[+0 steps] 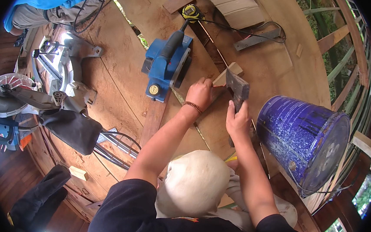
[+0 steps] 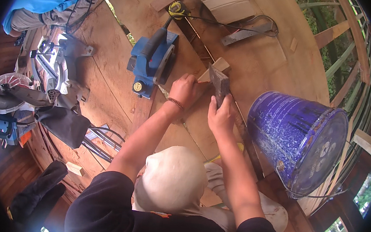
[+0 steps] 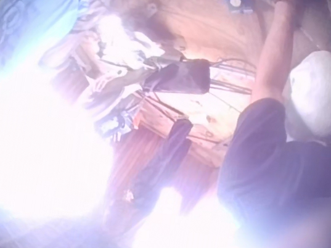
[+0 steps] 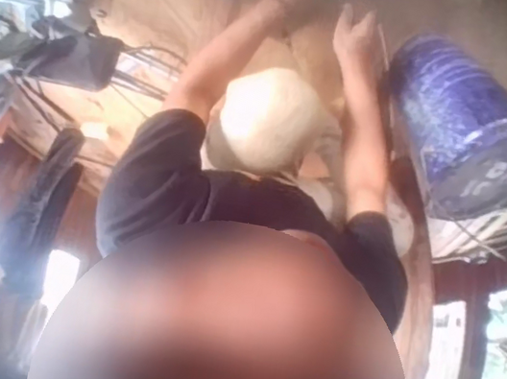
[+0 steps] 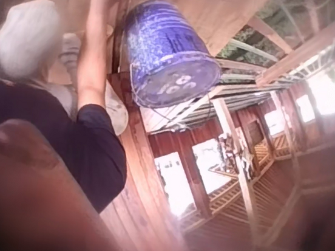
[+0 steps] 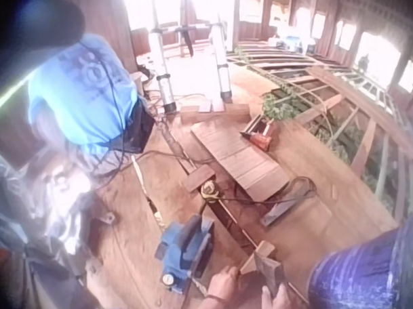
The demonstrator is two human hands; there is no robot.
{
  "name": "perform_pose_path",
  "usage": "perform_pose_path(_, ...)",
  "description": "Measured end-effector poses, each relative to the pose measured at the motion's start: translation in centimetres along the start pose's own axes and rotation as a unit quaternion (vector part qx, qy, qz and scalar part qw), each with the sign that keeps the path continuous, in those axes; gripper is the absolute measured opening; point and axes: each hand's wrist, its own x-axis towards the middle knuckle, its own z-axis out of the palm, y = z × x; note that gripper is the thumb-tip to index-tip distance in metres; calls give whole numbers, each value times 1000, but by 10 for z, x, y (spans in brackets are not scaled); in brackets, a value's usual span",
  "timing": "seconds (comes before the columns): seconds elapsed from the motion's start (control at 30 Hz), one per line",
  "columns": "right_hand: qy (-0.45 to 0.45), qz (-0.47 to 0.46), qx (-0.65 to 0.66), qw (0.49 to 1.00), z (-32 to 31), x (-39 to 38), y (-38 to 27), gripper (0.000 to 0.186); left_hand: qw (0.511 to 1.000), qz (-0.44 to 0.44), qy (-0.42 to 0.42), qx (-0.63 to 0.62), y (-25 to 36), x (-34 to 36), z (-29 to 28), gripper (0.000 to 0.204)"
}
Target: The person fits wooden planks into a curved wall frame, uses a hammer to tap them into place, and secures them with a nail gun. The person also uses a chisel to trim a small piece of wood and a tape measure to check dimensions.
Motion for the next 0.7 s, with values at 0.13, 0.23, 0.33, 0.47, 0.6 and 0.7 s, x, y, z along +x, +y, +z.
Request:
perform_pose_path(0.13,-77,46,-56,994,0,4,-3,38,1000,-9,-9,4,0,0,2,10)
perform_pose_path(0.23,-43,30,-44,998,-3,9,-5,38,1000,-2,-6,7,1,1,1,8)
perform_pose_path(0.33,33,0,-2,999,-9,0,-3,39,1000,10,-4,7,3,1,-2,6)
perform_pose_path(0.47,86,71,-35,993,-10,-11,24,44,997,-52,17,-50,6,-2,-9,10)
perform_pose_path(0.6,115,44,-41,992,10,5,79,53,961,-186,-1,-207,13,-9,-21,12)
perform_pose_path(0.7,73,101,-121,985,24,10,105,64,905,-227,-56,-357,21,-17,-33,8)
